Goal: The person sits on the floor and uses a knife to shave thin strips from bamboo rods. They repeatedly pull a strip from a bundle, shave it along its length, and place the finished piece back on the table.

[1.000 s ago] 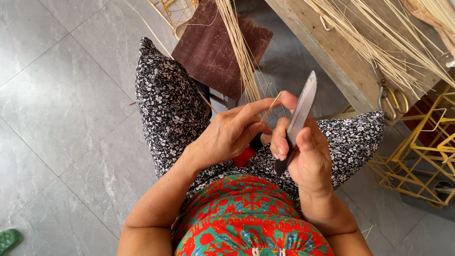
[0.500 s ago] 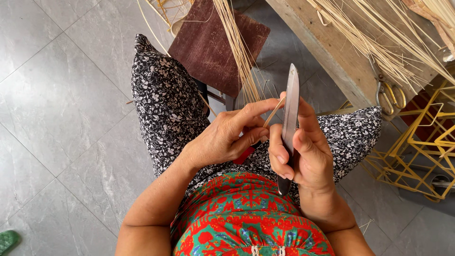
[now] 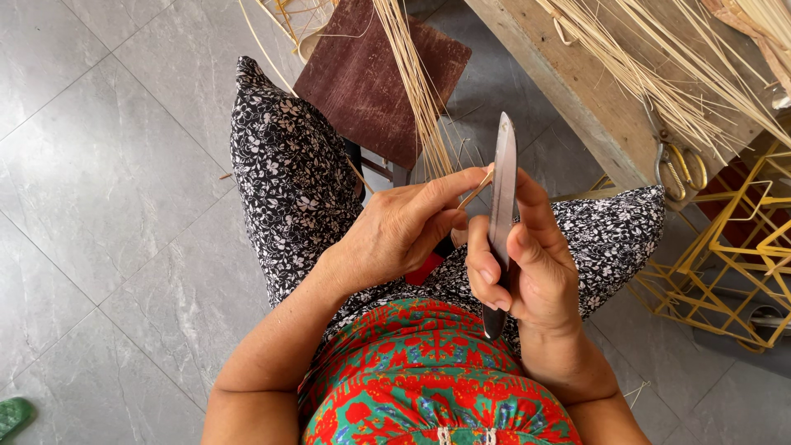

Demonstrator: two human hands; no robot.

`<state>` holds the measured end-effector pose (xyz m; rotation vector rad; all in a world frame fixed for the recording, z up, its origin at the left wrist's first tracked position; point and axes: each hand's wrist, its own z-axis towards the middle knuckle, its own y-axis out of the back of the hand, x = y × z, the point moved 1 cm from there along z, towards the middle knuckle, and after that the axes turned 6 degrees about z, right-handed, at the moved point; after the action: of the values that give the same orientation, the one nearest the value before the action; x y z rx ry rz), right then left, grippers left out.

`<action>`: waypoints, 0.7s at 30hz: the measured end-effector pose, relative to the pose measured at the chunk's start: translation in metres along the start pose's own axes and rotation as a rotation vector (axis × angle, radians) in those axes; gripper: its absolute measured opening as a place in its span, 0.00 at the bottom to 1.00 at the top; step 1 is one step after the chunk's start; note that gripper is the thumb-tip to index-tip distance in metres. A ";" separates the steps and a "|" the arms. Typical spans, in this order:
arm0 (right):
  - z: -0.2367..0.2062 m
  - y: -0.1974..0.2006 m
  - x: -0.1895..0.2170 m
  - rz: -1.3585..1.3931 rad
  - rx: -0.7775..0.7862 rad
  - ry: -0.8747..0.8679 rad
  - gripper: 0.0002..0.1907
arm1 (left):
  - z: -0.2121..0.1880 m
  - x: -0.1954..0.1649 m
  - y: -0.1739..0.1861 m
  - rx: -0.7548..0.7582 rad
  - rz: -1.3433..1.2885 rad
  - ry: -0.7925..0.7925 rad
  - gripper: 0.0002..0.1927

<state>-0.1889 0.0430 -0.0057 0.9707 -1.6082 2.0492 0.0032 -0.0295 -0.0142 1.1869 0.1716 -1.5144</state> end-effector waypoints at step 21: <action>0.002 0.002 -0.001 0.039 0.018 -0.023 0.30 | 0.003 0.004 0.000 -0.080 0.162 -0.082 0.33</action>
<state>-0.1887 0.0406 -0.0078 0.9804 -1.6353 2.0889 0.0022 -0.0343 -0.0161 1.0480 0.0782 -1.3990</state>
